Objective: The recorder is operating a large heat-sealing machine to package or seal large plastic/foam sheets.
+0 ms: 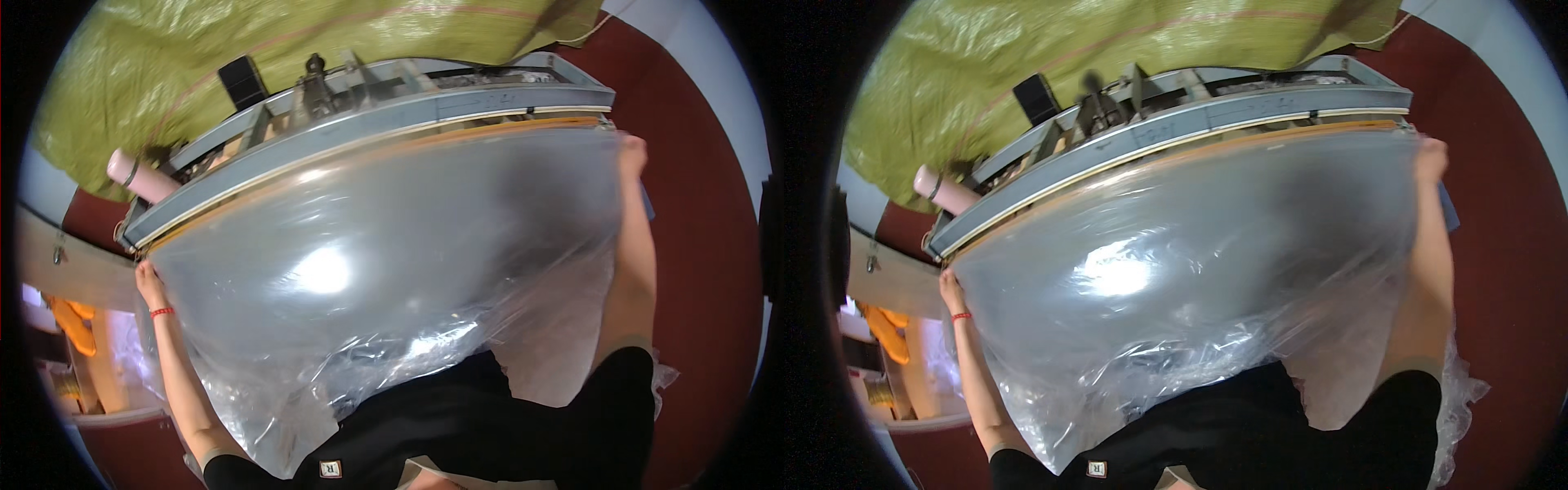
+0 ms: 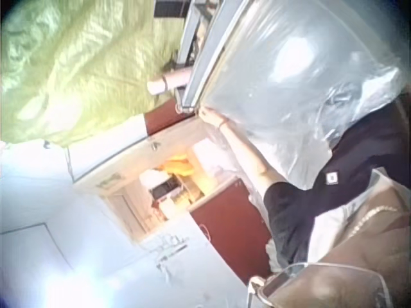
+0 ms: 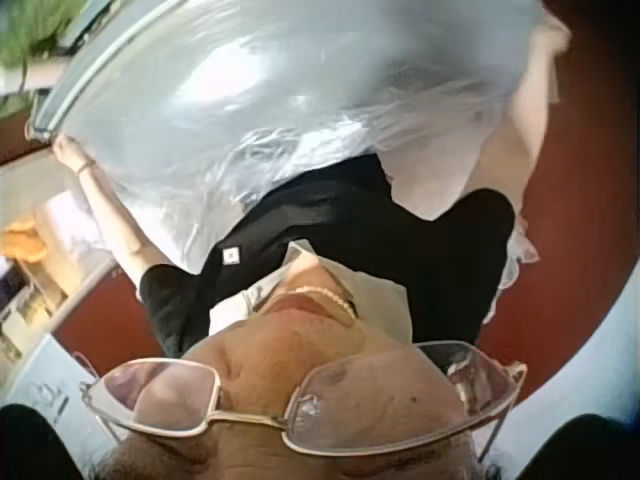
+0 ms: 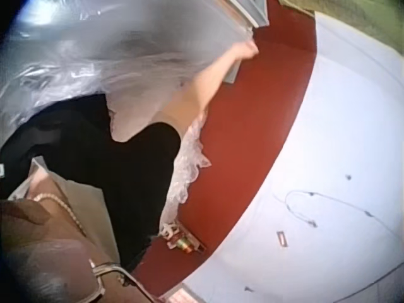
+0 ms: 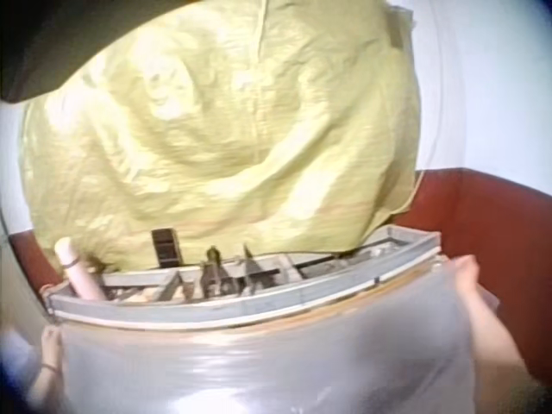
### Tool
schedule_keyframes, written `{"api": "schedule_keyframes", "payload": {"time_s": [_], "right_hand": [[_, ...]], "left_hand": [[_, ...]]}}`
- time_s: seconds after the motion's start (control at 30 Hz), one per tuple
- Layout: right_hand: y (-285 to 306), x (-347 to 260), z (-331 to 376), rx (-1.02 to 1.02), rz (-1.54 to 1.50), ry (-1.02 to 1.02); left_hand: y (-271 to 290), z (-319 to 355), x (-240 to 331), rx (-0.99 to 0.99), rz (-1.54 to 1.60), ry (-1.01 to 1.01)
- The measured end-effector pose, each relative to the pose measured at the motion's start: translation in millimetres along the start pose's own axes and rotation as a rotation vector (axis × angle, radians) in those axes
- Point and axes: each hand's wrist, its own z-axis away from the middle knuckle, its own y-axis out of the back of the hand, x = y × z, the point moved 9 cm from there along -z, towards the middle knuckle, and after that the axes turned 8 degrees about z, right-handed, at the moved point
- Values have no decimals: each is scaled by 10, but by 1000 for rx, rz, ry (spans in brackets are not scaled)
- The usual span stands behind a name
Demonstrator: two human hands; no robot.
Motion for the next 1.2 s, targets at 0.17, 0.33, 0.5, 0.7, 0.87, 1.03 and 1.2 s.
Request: {"api": "schedule_keyframes", "payload": {"time_s": [0.17, 0.33, 0.5, 0.7, 0.87, 1.03, 1.2], "right_hand": [[-491, -564, 428, -167, -548, -161], [-556, -679, 377, -171, -632, -216], [-572, -568, 356, -148, -709, -283], [-533, -634, 232, -247, -810, -395], [-427, -657, 170, -249, -737, -395], [-272, -876, 323, -538, -668, -402], [360, -827, 405, -409, -726, -293]], "left_hand": [[62, -343, -770, 14, 86, -19], [-209, -562, -819, -14, 247, -21], [-255, -517, -806, 20, 236, -27], [108, -624, -949, -64, 216, 106], [21, -544, -898, 207, 287, 118], [-478, -235, -505, -23, 241, 224], [-277, 161, 258, -334, -8, -21]]}}
